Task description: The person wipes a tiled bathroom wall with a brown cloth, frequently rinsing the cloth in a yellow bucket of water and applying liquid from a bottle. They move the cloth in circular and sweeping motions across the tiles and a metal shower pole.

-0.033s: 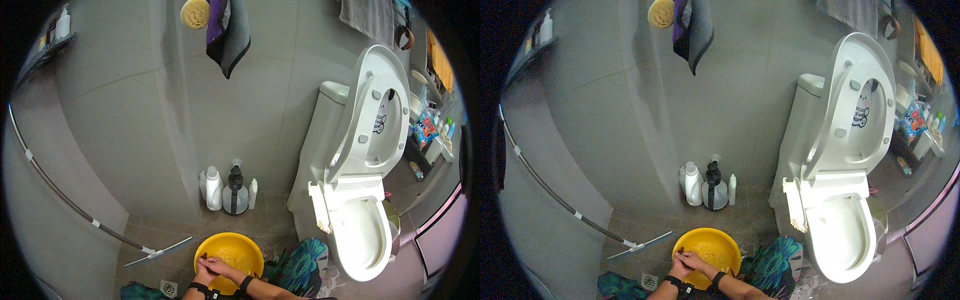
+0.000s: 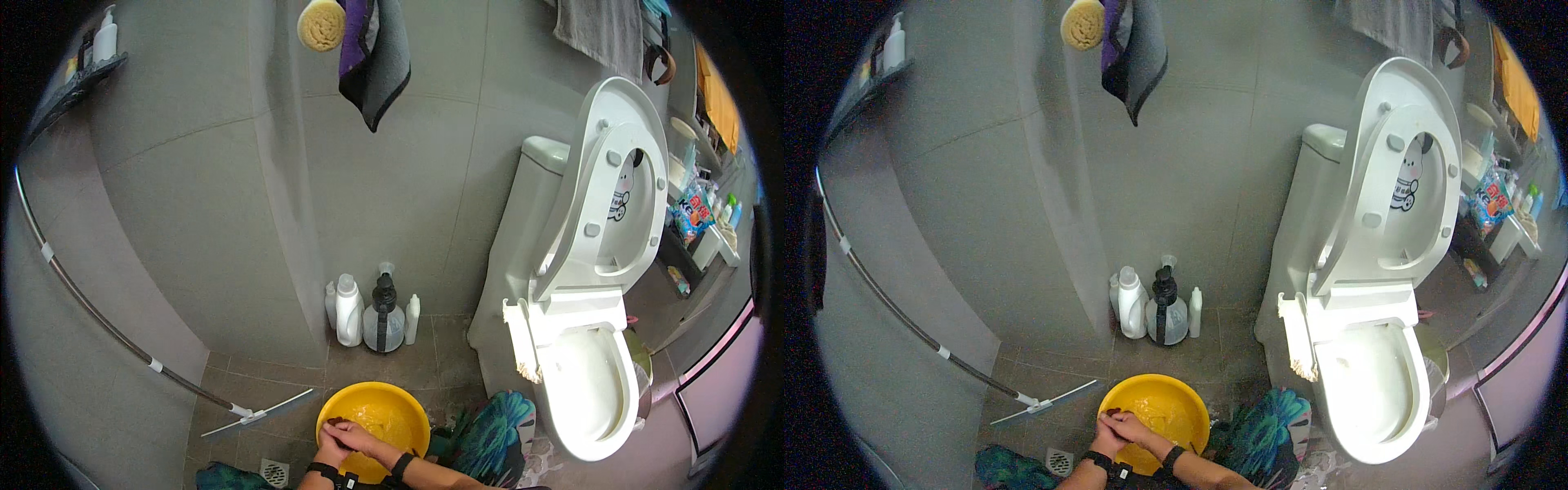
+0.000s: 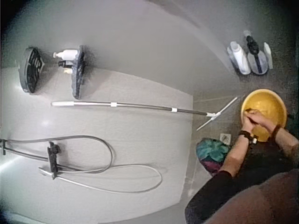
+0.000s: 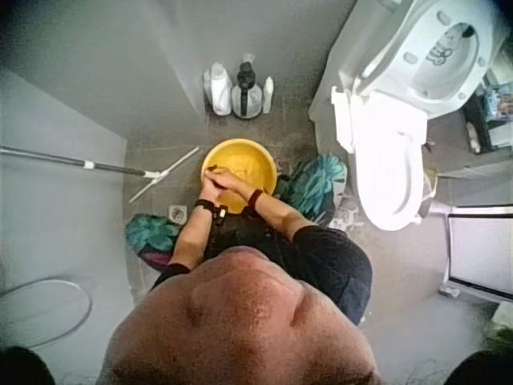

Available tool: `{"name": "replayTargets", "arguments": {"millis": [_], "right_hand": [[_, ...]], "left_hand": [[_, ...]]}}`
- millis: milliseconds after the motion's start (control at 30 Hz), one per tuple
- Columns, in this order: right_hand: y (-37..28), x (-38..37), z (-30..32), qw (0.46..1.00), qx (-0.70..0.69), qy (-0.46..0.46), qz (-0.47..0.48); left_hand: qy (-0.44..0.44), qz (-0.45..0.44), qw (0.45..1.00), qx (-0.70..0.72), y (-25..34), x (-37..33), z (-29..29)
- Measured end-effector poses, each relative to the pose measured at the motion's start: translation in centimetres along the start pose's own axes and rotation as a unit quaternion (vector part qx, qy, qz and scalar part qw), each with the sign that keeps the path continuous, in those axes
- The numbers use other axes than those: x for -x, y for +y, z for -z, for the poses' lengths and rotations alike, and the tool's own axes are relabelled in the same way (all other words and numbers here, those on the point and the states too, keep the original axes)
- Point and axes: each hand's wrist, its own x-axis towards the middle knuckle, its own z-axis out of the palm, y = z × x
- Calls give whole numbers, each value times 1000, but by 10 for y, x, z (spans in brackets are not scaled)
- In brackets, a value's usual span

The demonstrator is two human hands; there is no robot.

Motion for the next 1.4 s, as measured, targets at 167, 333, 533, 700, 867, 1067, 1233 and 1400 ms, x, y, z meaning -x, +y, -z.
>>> {"name": "replayTargets", "arguments": {"millis": [167,333,533,700,867,1067,1233,1400], "right_hand": [[-19,13,-22,985,127,59,97],[-31,11,-19,878,412,203,132],[-4,-10,101,771,509,375,80],[37,-12,104,839,389,380,4],[59,-20,96,951,215,212,-62],[47,-51,44,983,86,25,-161],[26,-48,-52,992,80,62,77],[10,-43,-25,957,248,100,116]], "left_hand": [[-45,0,999,17,20,9,-6],[-49,-5,998,44,24,11,6],[-59,4,997,53,4,-8,-20],[133,-4,991,2,15,8,28],[152,80,985,-15,13,19,18],[-32,42,997,49,26,36,-18],[-70,-39,993,84,48,59,28],[-169,-67,975,129,45,46,15]]}}
